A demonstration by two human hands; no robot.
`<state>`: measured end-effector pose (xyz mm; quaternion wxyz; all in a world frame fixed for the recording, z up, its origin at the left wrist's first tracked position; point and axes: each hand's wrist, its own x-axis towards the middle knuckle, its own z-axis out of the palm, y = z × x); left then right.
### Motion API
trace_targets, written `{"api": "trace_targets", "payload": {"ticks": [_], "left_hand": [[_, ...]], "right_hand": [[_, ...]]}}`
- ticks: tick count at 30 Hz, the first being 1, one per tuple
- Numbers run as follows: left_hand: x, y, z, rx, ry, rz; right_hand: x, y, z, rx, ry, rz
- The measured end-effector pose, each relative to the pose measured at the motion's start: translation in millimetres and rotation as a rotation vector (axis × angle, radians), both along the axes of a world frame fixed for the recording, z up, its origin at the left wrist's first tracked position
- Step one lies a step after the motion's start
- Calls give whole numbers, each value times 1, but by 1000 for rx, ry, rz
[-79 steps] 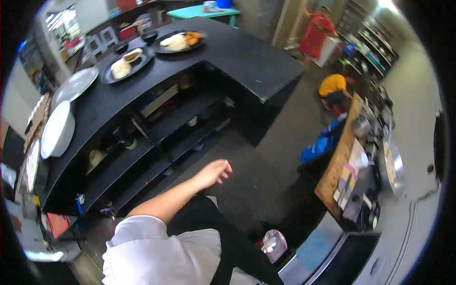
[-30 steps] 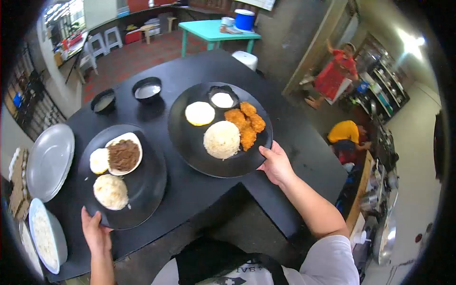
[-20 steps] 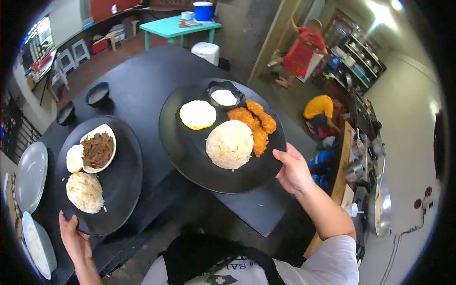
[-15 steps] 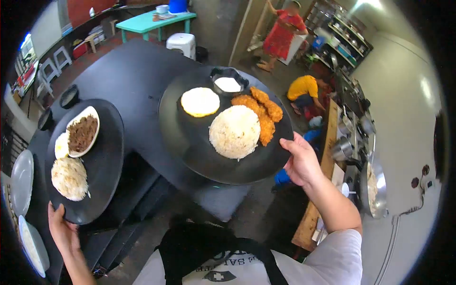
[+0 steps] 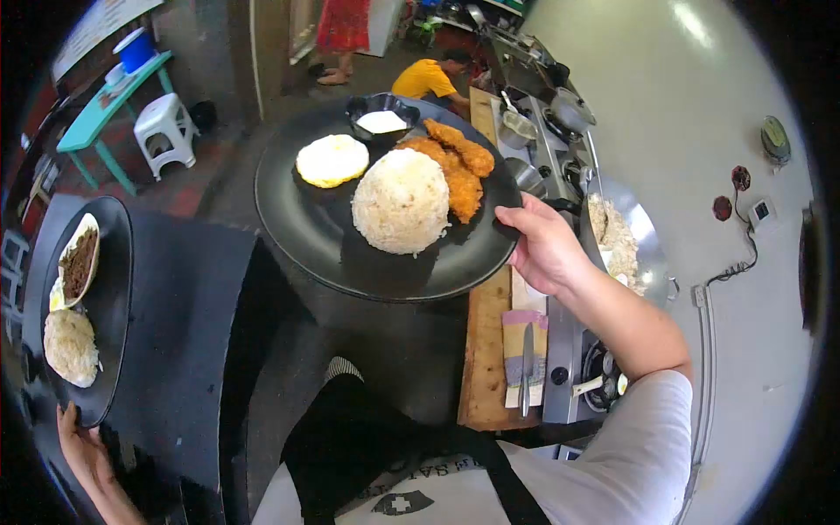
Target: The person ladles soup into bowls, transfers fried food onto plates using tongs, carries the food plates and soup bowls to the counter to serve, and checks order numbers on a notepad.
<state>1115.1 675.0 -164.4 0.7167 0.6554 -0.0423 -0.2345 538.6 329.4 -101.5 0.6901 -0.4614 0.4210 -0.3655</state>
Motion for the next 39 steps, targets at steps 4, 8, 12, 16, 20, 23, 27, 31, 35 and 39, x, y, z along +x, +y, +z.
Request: {"api": "trace_targets", "payload": {"ticks": [4, 8, 12, 16, 20, 23, 27, 31, 35, 39], "left_hand": [[-7, 14, -8, -9, -2, 1], [-39, -5, -34, -124, 6, 102], [-47, -17, -42, -176, 27, 82], [-106, -44, -8, -153, -87, 118], [-137, -63, 8, -105, -60, 288], [-142, -57, 4, -157, -41, 319], [-167, -86, 19, -136, 14, 481], [-174, -101, 28, -83, 53, 597], [-176, -112, 27, -81, 55, 703], [-177, -115, 10, -58, 7, 775]], "right_hand": [[-11, -6, 5, -68, -6, 47], [-9, -5, 4, -153, 95, -27], [9, 19, -1, -149, 34, -88], [-17, -25, -6, -185, 97, -23], [-12, -58, -21, -157, 45, 34], [11, -93, -20, -149, 30, 134], [43, -171, -13, -128, 65, 228], [98, -233, -24, -166, 74, 354], [155, -280, -40, -161, 96, 373], [224, -300, -76, -128, 28, 350]]}}
